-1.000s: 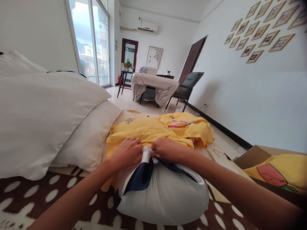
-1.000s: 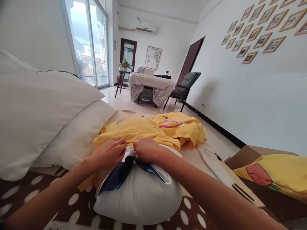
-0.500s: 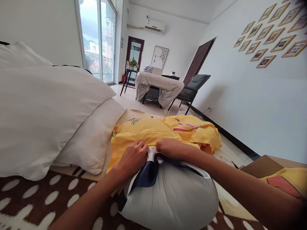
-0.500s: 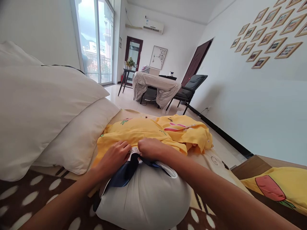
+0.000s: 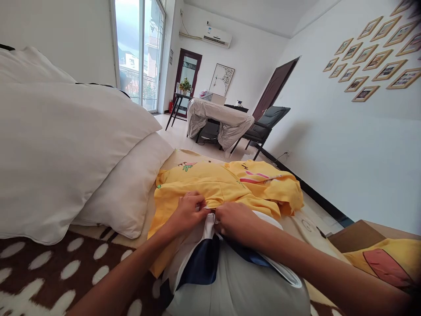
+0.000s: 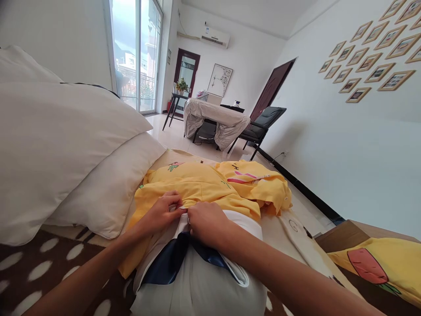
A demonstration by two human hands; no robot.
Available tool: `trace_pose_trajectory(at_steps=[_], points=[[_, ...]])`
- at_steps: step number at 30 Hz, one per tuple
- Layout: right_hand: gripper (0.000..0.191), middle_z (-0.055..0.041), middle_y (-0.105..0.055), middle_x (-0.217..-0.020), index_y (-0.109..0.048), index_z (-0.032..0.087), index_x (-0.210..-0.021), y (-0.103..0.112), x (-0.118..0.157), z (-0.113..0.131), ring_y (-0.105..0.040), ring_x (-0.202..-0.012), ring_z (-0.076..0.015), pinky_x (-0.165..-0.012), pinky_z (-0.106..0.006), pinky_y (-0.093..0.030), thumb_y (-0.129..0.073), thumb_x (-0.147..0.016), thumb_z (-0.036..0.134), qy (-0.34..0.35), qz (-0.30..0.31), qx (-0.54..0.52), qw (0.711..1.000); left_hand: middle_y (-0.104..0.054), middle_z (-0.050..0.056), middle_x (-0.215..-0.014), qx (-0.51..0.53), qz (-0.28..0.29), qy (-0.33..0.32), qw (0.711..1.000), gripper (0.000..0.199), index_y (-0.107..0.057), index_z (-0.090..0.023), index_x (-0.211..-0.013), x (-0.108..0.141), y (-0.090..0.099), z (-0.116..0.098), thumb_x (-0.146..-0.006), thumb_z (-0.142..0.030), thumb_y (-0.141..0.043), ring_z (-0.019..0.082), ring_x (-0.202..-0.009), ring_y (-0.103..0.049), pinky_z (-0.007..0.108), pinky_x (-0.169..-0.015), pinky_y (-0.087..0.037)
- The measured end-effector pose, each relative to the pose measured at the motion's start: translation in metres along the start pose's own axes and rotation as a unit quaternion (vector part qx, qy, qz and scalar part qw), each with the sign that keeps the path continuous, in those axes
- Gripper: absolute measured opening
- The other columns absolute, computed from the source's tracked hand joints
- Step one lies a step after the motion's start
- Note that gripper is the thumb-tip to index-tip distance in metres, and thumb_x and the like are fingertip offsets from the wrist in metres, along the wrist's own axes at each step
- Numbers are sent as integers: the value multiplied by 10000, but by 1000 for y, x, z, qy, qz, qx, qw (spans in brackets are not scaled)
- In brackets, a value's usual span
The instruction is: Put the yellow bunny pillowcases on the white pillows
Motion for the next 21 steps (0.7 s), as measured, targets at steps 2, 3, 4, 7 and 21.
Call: trace_pose_trajectory(at_steps=[2,3,4,7,21], points=[[162,-111,-684,-783,-679,133,-832,-1,0,-1,-650,-762,-209,-629,-247,-405,-542,-789,210,-10,3,2,1000,-531,7,-860,-20,-8,-3,1000,225,-459,-168,-615,5,2,-6,-793,-216,-589,186,-906,-478,346,-805,-316],[159,-113,-685,-788,-676,133,-831,-2,0,-2,-651,-769,-211,-634,-248,-405,-542,-790,208,-13,4,2,1000,-531,11,-886,-36,-17,-8,999,231,-456,-164,-608,8,4,-10,-792,-216,-588,190,-922,-471,361,-809,-302],[156,-113,-686,-791,-675,133,-829,-2,1,-2,-652,-770,-211,-634,-249,-404,-541,-790,205,-16,3,2,1000,-530,14,-905,-53,-29,-13,998,235,-452,-161,-600,10,6,-14,-788,-208,-585,193,-931,-464,371,-806,-292],[153,-117,-689,-798,-674,131,-818,-1,5,-3,-650,-755,-208,-614,-246,-387,-535,-778,182,-29,0,-1,1000,-525,18,-905,-98,-63,-33,993,217,-451,-155,-587,19,9,-27,-780,-161,-551,197,-929,-450,387,-782,-275],[232,-114,-683,-756,-668,129,-719,-6,35,-16,-635,-671,-203,-533,-298,-236,-449,-796,131,-76,-48,-32,995,-578,41,-857,-206,36,-117,971,156,-531,-192,-760,49,-24,-71,-868,-152,-426,189,-793,-524,328,-711,-362]])
Point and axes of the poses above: each hand's wrist, its own x-axis away from the middle knuckle, its own y-axis out of the back of the hand, z = x × y, the point moved 10 cm from there along -x, towards the middle knuckle
